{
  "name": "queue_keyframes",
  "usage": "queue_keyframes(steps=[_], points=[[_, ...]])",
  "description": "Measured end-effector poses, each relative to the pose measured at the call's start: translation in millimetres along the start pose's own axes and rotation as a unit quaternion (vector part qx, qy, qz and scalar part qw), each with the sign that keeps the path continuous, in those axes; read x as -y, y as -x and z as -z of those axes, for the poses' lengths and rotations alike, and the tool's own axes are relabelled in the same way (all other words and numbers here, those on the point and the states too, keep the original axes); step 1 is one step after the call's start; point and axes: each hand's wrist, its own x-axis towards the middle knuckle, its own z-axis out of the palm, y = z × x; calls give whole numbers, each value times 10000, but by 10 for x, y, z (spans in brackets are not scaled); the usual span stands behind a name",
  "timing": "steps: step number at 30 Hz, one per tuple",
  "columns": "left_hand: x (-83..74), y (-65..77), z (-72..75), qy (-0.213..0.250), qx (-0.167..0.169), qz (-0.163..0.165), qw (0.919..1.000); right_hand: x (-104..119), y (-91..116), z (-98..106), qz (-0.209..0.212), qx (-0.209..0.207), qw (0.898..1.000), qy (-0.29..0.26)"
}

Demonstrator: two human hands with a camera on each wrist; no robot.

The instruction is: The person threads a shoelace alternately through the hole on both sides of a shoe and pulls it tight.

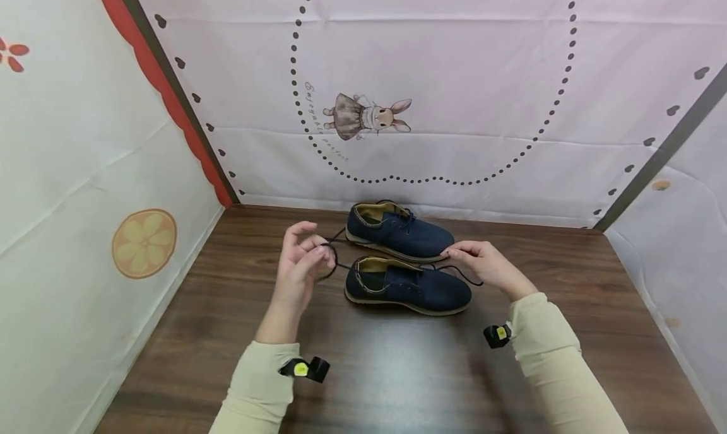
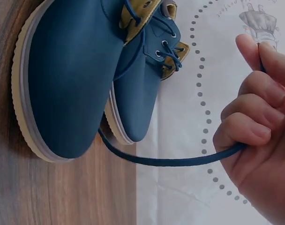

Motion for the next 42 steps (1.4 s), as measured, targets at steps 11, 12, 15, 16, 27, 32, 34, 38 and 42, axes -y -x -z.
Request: queue_keyframes(steps=[11,12,15,16,27,32,34,38,42], points=[[-261,-14,-669,-6258,1827,1311,7469,81,-140,-208,-426,68,9932,1077],[-158,-16,-675,-6493,1801,1189,7293,46,-184,-268,-454,84,9882,1463],[157,-34,-660,-6486,1996,1384,7213,-104,-319,-437,-534,180,9723,2269],[249,-39,-652,-6462,2113,1528,7172,-151,-357,-480,-518,133,9682,2442],[510,-34,-571,-6166,2304,2212,7196,-173,-365,-301,-555,-2010,9701,1241],[538,-41,-640,-6231,2133,2294,7167,-87,-277,-303,-471,-1074,9916,548],[556,-51,-676,-6308,2030,2297,7128,-69,-247,-344,-324,-859,9956,211],[588,-90,-731,-6385,1822,2301,7114,-67,-186,-446,94,-558,9983,-113],[604,-106,-744,-6321,1712,2406,7164,-78,-117,-593,116,-92,9996,249]])
